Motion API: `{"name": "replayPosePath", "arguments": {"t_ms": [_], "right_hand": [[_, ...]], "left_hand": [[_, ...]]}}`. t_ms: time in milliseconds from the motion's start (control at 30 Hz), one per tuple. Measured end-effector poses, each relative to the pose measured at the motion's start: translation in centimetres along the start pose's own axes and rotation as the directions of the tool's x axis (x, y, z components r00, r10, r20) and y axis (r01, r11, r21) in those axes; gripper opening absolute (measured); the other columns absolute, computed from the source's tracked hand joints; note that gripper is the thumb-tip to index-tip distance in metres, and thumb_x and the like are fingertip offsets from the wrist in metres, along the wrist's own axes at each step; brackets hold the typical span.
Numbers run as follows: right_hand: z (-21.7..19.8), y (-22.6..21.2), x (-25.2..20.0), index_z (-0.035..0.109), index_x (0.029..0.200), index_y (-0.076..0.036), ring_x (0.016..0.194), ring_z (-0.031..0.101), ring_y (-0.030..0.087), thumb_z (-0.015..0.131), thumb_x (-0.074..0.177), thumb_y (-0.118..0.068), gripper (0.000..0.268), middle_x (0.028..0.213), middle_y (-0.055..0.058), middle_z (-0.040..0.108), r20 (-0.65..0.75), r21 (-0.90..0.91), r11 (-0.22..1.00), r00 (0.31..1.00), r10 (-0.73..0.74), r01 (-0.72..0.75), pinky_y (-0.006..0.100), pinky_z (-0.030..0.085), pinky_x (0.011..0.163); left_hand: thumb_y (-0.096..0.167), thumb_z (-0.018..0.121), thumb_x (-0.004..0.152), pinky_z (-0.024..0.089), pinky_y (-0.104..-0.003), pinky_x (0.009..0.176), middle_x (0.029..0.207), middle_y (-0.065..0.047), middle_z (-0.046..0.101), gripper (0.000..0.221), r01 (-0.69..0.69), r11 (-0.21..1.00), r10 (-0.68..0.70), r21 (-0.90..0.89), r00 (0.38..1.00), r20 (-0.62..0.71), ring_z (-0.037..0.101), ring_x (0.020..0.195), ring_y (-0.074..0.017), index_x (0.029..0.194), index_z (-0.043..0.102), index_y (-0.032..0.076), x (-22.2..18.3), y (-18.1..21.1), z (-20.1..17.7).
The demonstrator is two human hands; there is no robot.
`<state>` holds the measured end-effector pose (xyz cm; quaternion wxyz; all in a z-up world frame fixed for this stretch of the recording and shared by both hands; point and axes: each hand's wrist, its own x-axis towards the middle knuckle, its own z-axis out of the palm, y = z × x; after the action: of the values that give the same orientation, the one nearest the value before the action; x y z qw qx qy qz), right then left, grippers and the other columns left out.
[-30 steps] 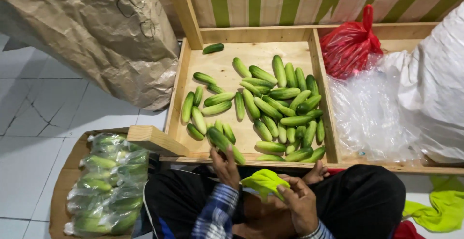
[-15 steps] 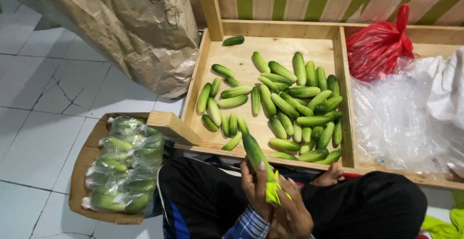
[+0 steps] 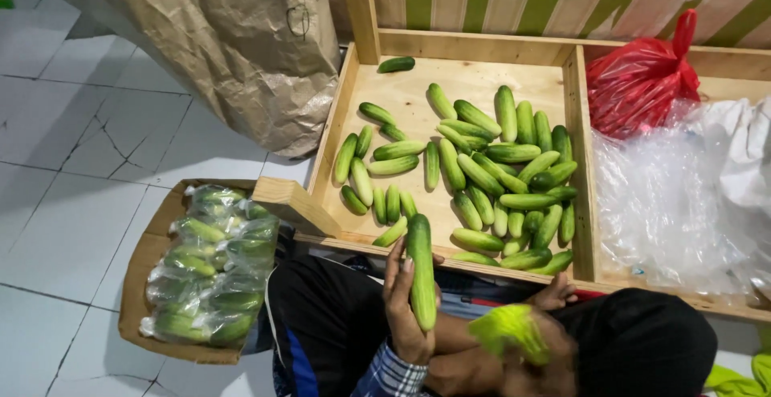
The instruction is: Bagging individual cucumbers and placing them into a cardboard box for packaging.
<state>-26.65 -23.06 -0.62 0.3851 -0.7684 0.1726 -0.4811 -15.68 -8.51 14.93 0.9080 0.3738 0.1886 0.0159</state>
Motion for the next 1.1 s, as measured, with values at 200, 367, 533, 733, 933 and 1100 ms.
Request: {"name": "replayPosePath", "arguments": {"t_ms": [200,367,533,733,933,1100], "right_hand": [[2.9,-4.9,-2.7,0.070,0.107,0.019,0.091,0.078,0.021,0.071,0.077,0.012,0.031,0.110,0.027,0.078,0.391,0.370,0.675,0.766,0.510,-0.639,0.016,0.057,0.083],[3.6,-11.5,14.6,0.068,0.118,-0.006,0.114,0.072,0.028,0.070,0.094,-0.007,0.024,0.122,0.016,0.070,0.316,0.193,0.944,0.894,-0.319,0.268,0.042,0.038,0.117],[2.1,-14.1,13.1,0.066,0.113,-0.004,0.099,0.073,0.029,0.065,0.096,-0.012,0.019,0.115,0.019,0.070,0.358,0.365,0.875,0.819,-0.447,0.318,0.036,0.059,0.090],[0.8,-7.2,8.2,0.079,0.112,0.000,0.106,0.077,0.020,0.072,0.088,-0.022,0.033,0.114,0.015,0.082,0.753,0.263,0.797,0.632,0.182,-0.543,0.032,0.055,0.098],[3.0,-11.3,14.9,0.062,0.127,-0.004,0.119,0.071,0.033,0.071,0.092,-0.006,0.036,0.130,0.019,0.068,0.410,0.246,0.932,0.842,-0.350,0.267,0.040,0.057,0.100],[-0.4,-12.0,9.7,0.071,0.111,-0.004,0.099,0.073,0.032,0.062,0.102,-0.033,0.032,0.118,0.017,0.071,0.506,0.524,0.766,0.587,-0.632,0.374,0.038,0.060,0.090]], "left_hand": [[0.028,0.052,0.096,0.049,-0.032,0.098,0.132,-0.021,0.071,0.053,0.037,0.997,-0.045,0.073,0.992,0.115,0.067,0.112,-0.0251,0.136,0.062,-0.005,-2.2,-0.2,0.8],[0.029,0.057,0.095,0.044,-0.024,0.037,0.078,-0.012,0.066,0.058,0.250,0.968,-0.252,0.037,0.948,0.196,0.055,0.048,-0.0130,0.143,0.060,-0.002,-4.1,-0.7,1.3],[0.018,0.050,0.097,0.055,-0.037,0.082,0.121,-0.027,0.073,0.049,0.265,0.960,-0.259,-0.093,0.963,0.069,0.069,0.098,-0.0316,0.139,0.061,-0.005,-2.9,-0.9,0.8],[0.022,0.066,0.094,0.047,-0.024,0.057,0.083,-0.006,0.068,0.034,0.255,0.966,-0.240,-0.043,0.947,0.215,0.061,0.065,-0.0110,0.120,0.066,0.001,-2.8,-1.7,-0.4],[0.018,0.061,0.093,0.043,-0.029,0.033,0.073,-0.014,0.060,0.047,0.343,0.939,-0.333,-0.014,0.918,0.214,0.057,0.043,-0.0207,0.138,0.058,0.004,-2.9,-1.9,1.1],[0.024,0.050,0.099,0.048,-0.030,0.040,0.106,-0.029,0.067,0.045,0.337,0.939,-0.315,-0.062,0.920,0.235,0.059,0.054,-0.0275,0.142,0.050,0.009,-0.2,-2.6,-2.7]]}}
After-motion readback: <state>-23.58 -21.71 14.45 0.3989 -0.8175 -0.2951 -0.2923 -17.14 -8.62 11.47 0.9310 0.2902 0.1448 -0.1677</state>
